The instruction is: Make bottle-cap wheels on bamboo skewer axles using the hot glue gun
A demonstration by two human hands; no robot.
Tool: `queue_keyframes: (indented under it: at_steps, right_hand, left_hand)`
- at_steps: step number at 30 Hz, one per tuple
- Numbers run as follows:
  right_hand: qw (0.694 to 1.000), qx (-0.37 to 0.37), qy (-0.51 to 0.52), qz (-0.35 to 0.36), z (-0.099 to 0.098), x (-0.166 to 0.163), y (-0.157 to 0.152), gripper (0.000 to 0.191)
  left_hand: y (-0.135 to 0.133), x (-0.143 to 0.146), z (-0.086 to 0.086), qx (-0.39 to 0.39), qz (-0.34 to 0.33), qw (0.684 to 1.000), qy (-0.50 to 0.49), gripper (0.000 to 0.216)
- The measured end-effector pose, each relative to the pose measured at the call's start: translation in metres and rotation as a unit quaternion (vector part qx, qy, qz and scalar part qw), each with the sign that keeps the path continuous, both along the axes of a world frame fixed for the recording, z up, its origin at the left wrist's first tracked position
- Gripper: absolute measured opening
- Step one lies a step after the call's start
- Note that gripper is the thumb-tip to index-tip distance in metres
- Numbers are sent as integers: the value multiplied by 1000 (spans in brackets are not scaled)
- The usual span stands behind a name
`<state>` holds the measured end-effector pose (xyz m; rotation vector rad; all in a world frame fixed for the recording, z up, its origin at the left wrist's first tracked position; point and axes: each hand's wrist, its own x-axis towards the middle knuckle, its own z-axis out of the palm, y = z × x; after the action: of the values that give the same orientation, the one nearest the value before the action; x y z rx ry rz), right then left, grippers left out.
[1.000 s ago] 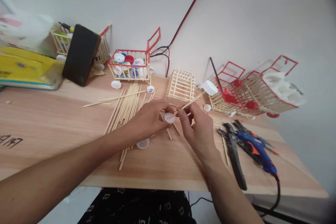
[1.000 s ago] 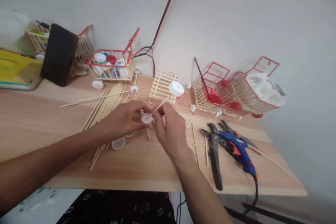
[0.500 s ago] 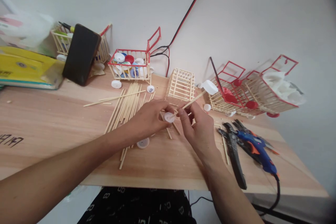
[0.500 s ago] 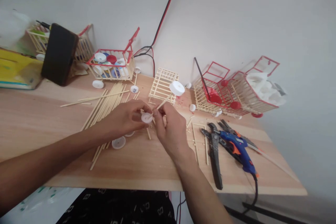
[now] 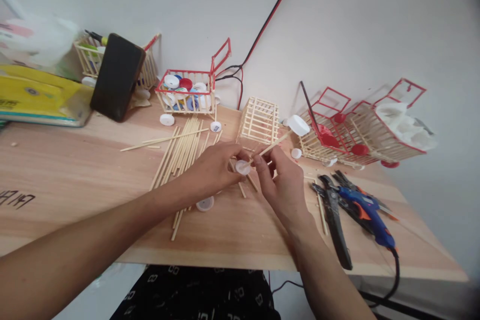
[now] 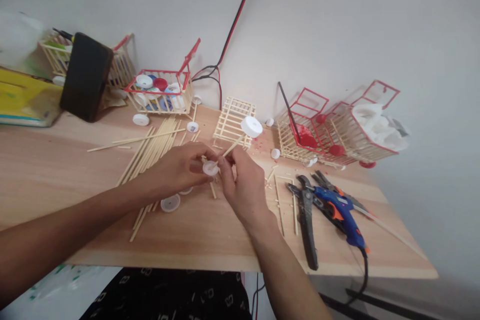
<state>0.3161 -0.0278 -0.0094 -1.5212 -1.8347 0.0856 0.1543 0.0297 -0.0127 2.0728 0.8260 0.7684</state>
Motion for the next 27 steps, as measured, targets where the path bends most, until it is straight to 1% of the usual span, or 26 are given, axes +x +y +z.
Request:
queue_keyframes:
  at_steps: [6,13,20,27]
  right_hand:
    - [1000,-1,-6,0,0,0,0,11]
    - [1000,-8,-7,3,0,1,0,11]
    - [1000,-7,-12,0,0,-1,0,13]
    - [1000,-7,-22,7,-1,-1,1,15]
  left_hand:
    - [0,0,-2,7,-5,1000,0,15]
    - [0,1,0,-2,-3,1000,4,13]
    - [0,0,-1,13,-7,1000,7,15]
    - [-1,1,3,17,-3,1000,25,14]
